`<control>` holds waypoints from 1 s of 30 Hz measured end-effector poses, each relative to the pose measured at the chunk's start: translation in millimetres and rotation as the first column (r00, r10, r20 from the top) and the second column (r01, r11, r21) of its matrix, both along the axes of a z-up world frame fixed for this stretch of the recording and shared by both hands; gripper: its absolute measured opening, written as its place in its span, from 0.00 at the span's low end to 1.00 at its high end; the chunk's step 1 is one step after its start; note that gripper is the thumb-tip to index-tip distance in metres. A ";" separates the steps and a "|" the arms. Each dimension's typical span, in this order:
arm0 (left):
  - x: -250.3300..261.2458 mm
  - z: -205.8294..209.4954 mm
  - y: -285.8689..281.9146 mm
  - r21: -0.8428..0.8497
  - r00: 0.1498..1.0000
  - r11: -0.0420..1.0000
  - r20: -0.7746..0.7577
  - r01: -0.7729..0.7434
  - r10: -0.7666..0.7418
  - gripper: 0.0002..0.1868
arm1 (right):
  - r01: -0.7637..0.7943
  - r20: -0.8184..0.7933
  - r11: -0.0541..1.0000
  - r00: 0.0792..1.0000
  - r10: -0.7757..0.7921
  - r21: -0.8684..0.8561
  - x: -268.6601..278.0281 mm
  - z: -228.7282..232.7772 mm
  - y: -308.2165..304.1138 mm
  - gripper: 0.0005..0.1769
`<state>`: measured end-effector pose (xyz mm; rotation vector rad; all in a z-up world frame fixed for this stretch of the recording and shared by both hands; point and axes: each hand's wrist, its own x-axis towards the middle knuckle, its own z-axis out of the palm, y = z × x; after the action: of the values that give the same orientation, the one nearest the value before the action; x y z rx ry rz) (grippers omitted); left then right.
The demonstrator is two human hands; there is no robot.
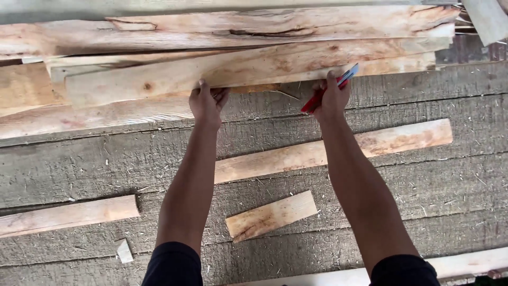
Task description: Scoring and snapping thin wooden boards using a utility knife on a workbench.
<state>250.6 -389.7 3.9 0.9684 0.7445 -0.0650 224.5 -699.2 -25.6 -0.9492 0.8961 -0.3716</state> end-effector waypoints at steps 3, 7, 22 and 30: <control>23.0 6.5 11.7 0.279 0.990 0.950 -0.065 0.139 -0.126 0.22 | -0.069 -0.023 0.992 0.998 0.066 -0.107 17.1 20.2 3.4 0.15; 47.1 6.1 12.4 0.420 0.979 0.884 -0.087 0.206 -0.186 0.22 | -0.115 -0.041 0.987 0.993 0.111 -0.109 36.6 38.7 -5.7 0.13; -7.1 -66.6 24.8 0.236 0.965 0.947 -0.093 -0.218 0.246 0.35 | -0.295 -0.215 0.944 0.941 0.261 -0.145 -3.4 25.0 59.2 0.16; 19.9 6.5 48.3 0.341 0.998 0.938 0.034 -0.064 0.056 0.13 | -0.229 -0.077 0.962 0.973 0.219 -0.149 19.5 41.3 70.0 0.13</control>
<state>270.5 -341.3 10.3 1.2740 0.7773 0.1343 244.0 -629.2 15.7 -1.2010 0.8116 -0.2224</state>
